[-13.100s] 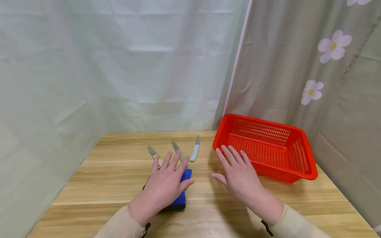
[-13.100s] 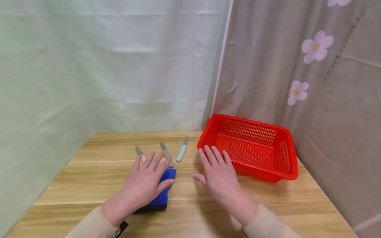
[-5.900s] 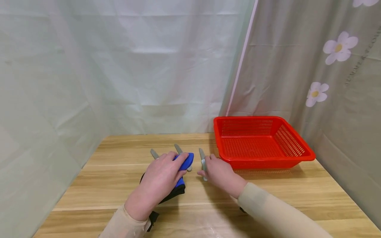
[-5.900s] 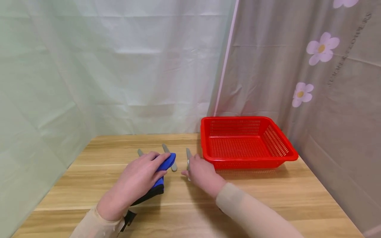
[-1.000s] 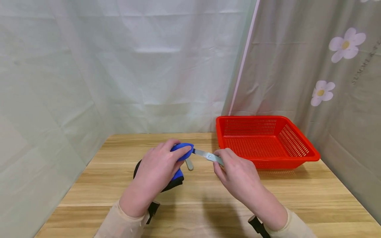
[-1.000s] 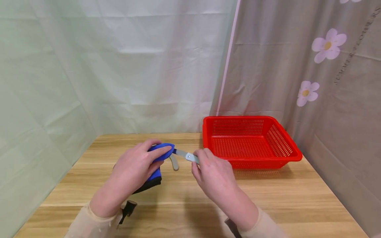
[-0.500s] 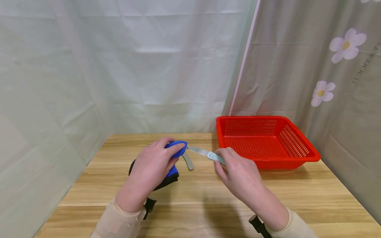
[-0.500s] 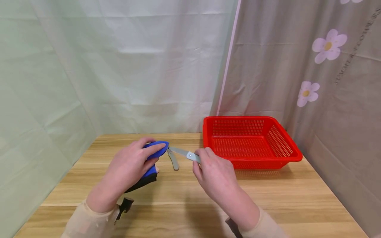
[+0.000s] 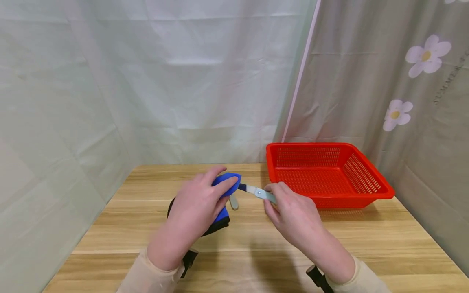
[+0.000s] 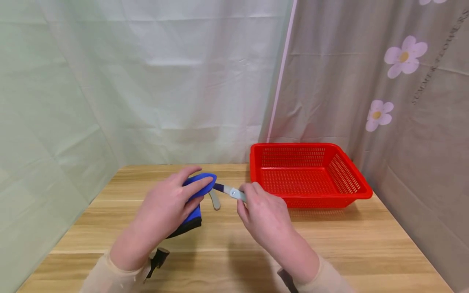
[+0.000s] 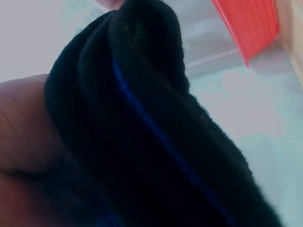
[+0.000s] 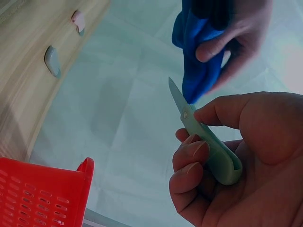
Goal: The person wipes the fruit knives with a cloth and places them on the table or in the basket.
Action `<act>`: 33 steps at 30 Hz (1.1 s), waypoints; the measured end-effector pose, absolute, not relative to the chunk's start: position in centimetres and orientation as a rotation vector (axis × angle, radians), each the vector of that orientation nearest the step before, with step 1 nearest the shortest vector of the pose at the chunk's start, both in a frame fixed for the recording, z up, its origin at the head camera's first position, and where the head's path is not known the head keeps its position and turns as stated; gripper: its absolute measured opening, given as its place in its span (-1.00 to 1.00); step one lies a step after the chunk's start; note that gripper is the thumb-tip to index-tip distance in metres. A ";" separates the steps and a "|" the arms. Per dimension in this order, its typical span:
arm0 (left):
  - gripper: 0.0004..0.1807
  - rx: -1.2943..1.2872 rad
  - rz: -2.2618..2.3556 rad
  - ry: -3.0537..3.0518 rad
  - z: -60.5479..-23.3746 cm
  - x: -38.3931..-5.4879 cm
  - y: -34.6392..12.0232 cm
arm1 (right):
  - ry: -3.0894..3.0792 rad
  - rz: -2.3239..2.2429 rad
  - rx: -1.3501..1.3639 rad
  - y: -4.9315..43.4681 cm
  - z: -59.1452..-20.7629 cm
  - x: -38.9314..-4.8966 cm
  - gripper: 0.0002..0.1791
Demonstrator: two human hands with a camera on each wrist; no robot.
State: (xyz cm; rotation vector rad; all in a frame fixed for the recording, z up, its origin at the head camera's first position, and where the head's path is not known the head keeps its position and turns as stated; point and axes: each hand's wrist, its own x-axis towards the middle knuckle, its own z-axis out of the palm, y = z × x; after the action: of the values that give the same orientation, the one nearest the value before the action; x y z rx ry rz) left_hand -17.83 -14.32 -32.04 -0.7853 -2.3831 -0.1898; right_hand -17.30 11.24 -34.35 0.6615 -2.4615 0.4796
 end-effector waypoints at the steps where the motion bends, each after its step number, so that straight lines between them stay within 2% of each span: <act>1: -0.48 -0.794 -0.185 -2.382 -32.1 -17.7 -14.0 | -2.465 0.480 0.664 11.2 -34.4 -17.3 -0.79; 11: -0.47 -0.864 -0.148 -2.381 -32.5 -16.9 -12.1 | -2.457 0.467 0.688 11.1 -34.5 -17.2 -0.79; 33: -0.44 -0.841 -0.109 -2.450 -32.8 -16.8 -11.8 | -2.444 0.474 0.707 10.9 -34.7 -17.1 -0.81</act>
State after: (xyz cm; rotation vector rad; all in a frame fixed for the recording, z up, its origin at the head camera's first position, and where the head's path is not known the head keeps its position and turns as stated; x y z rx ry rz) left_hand -16.78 -11.81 -32.76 -0.8410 -2.4500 -0.1092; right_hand -17.08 10.90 -34.69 0.7071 -2.4439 0.4737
